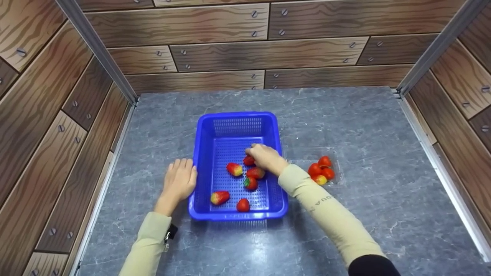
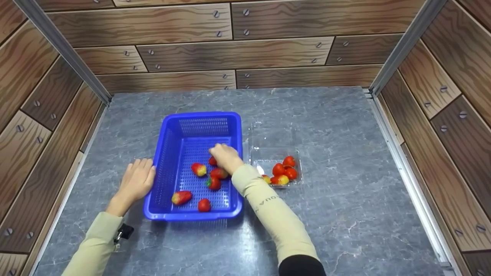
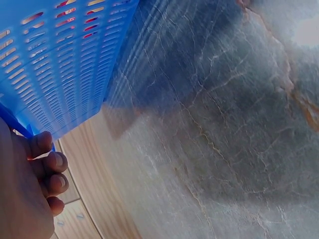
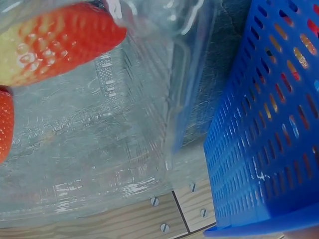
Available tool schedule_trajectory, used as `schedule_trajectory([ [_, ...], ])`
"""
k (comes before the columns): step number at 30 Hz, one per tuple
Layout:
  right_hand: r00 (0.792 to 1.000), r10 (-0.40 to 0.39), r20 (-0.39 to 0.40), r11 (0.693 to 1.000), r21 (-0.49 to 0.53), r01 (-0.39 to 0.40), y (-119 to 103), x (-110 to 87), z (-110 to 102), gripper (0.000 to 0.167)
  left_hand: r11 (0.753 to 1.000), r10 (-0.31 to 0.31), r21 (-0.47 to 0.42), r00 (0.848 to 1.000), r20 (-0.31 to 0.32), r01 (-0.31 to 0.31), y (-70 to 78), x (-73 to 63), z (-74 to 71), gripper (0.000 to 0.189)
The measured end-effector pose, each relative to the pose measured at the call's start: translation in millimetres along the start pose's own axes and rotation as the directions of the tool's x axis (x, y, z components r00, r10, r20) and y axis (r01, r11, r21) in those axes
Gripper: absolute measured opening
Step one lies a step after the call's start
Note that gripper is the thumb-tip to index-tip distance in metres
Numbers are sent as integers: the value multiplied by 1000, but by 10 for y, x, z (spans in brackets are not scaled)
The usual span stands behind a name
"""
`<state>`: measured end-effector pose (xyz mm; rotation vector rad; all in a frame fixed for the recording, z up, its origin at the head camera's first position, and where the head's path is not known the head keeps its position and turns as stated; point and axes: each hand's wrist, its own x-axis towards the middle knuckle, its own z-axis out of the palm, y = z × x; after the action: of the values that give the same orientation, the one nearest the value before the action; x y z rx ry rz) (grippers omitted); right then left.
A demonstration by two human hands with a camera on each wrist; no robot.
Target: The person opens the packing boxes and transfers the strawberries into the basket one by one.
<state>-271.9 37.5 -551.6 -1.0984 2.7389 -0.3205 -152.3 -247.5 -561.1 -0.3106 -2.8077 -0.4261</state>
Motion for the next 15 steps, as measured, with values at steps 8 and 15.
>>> schedule_trajectory([
  [8, 1000, -10, -16, 1000, 11, 10, -1, 1, 25, 30, 1000, -2, 7, 1000, -16, 2, 5, -10, 2, 25],
  [15, 1000, -24, -19, 1000, 19, 24, 13, 0, 29, 28, 1000, 1, 6, 1000, -18, -1, 7, -13, 9, 26],
])
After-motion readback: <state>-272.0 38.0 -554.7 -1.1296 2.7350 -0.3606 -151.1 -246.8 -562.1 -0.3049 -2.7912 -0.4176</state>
